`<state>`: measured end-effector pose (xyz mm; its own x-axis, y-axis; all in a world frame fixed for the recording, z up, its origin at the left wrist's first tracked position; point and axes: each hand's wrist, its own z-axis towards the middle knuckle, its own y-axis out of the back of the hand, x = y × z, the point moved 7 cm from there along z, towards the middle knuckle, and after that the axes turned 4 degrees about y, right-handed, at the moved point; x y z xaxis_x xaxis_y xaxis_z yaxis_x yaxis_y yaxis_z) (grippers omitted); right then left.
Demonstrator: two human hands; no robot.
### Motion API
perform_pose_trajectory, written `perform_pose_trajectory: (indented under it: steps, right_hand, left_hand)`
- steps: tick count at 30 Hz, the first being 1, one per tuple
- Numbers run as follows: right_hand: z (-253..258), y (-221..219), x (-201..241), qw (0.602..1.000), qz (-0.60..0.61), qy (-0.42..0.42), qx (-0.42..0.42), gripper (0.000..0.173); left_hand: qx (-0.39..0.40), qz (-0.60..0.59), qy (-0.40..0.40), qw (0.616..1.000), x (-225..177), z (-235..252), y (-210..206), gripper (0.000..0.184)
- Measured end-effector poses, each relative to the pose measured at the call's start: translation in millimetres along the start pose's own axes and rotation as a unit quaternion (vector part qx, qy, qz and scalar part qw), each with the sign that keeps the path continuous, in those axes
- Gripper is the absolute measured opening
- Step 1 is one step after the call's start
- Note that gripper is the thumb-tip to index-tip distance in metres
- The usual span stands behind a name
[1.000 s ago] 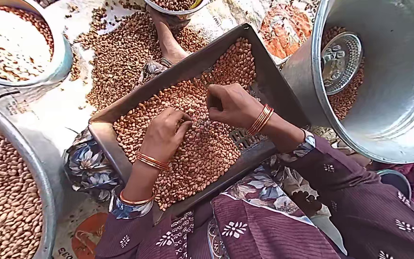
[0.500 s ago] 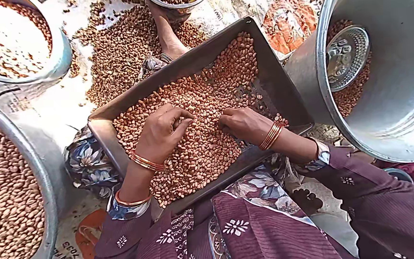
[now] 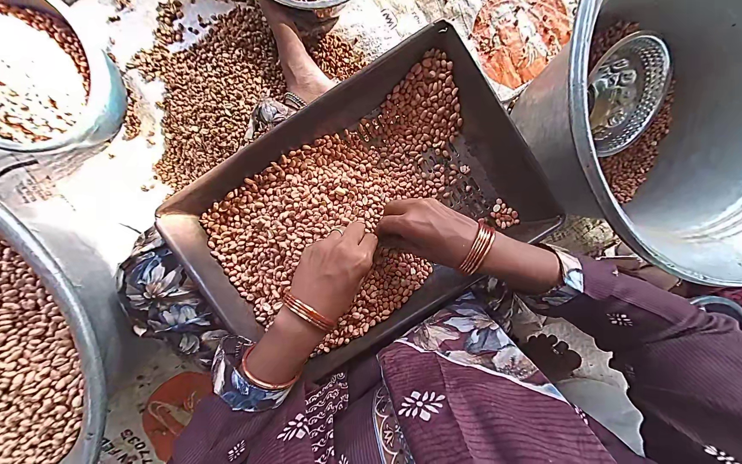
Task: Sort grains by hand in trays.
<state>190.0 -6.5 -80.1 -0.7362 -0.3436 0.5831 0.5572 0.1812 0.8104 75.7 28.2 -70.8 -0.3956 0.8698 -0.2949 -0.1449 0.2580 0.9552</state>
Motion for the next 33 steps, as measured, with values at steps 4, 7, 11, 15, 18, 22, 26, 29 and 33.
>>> perform_pose_trajectory:
  steps: [4,7,11,15,18,22,26,29,33]
  right_hand:
    - [6,-6,2,0.998,-0.063,-0.003,0.020,0.006]
    - [7,-8,2,0.996,-0.088,-0.018,0.027,0.005]
    - [3,0,-1,0.995,-0.026,-0.066,0.068,0.010]
    - [-5,6,-10,0.991,0.023,-0.097,0.093,0.009]
    - [-17,8,-3,0.997,0.039,-0.025,0.062,0.006]
    - [-25,-2,4,0.995,0.046,0.025,0.083,0.007]
    - [-24,-10,11,0.996,-0.008,0.053,0.071,0.010]
    - [-23,-15,17,0.993,-0.074,0.045,0.078,0.010]
    - [-21,-14,18,0.988,-0.109,0.016,0.109,0.008]
  left_hand:
    - [0.027,0.009,0.035,0.999,-4,3,-3,0.006]
    - [0.049,0.013,0.057,0.997,-4,6,-4,0.008]
    - [0.089,0.016,0.083,0.992,-5,9,-5,0.015]
    - [0.120,0.019,0.095,0.988,-4,12,-7,0.017]
    - [0.128,0.018,0.095,0.987,-4,14,-8,0.015]
    - [0.135,0.017,0.087,0.987,-7,15,-9,0.011]
    - [0.211,0.058,0.105,0.970,-17,20,-8,0.010]
    - [0.222,0.062,0.103,0.968,-17,23,-10,0.012]
    - [0.059,-0.154,0.074,0.984,13,15,13,0.014]
